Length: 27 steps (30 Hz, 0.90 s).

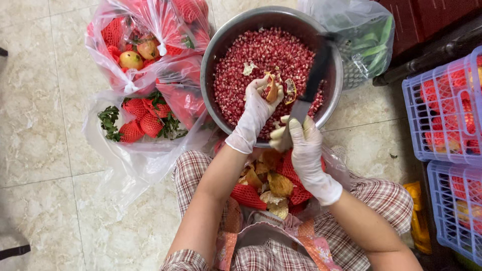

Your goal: The person sits on the floor and uses a knife to cut and separate pomegranate seeds from the rind. The seeds are collected in a large metal bowl, while the rinds are discarded into a plastic bag.

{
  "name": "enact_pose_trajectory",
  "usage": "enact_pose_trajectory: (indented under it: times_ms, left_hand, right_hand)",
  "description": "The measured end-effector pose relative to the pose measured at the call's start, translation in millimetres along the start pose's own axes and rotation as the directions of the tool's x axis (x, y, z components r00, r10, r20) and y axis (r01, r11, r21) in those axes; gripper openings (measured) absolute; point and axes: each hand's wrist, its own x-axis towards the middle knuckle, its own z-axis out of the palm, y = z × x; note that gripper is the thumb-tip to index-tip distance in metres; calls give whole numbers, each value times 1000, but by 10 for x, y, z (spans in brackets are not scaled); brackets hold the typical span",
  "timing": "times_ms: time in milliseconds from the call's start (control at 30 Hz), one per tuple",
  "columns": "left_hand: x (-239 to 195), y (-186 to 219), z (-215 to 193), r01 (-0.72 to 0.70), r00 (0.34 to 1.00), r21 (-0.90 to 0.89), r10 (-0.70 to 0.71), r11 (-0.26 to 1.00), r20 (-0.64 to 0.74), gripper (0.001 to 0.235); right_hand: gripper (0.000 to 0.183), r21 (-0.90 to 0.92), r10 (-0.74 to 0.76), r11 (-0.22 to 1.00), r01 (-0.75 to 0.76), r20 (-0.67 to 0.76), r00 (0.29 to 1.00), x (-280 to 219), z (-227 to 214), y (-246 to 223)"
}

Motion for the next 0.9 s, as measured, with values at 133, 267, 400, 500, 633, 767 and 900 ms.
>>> enact_pose_trajectory:
  times_ms: [133,267,400,500,633,767,900]
  left_hand:
    - [48,78,-41,-9,999,164,4,986,36,27]
    - [132,31,-105,14,974,100,-36,995,225,21]
    - [-57,-10,60,-1,996,61,-4,998,87,27]
    - [-67,21,94,-56,998,111,56,992,-3,30]
    - [103,40,-33,26,972,122,-53,992,229,35]
    - [27,16,-12,46,998,82,-48,996,27,29]
    - [-151,75,124,79,996,98,-83,992,39,37]
  right_hand:
    - [29,19,306,951,-309,92,948,137,43,181]
    - [30,9,332,943,-334,91,939,233,-101,239]
    - [30,-78,185,980,-183,19,983,140,-97,6]
    - [30,-182,-40,983,37,-15,999,-1,-75,-116]
    - [26,-186,112,976,-112,-9,994,27,37,-88]
    - [24,-185,-250,952,242,-19,968,-54,-57,-141]
    - [22,-142,160,978,-154,34,987,35,38,-129]
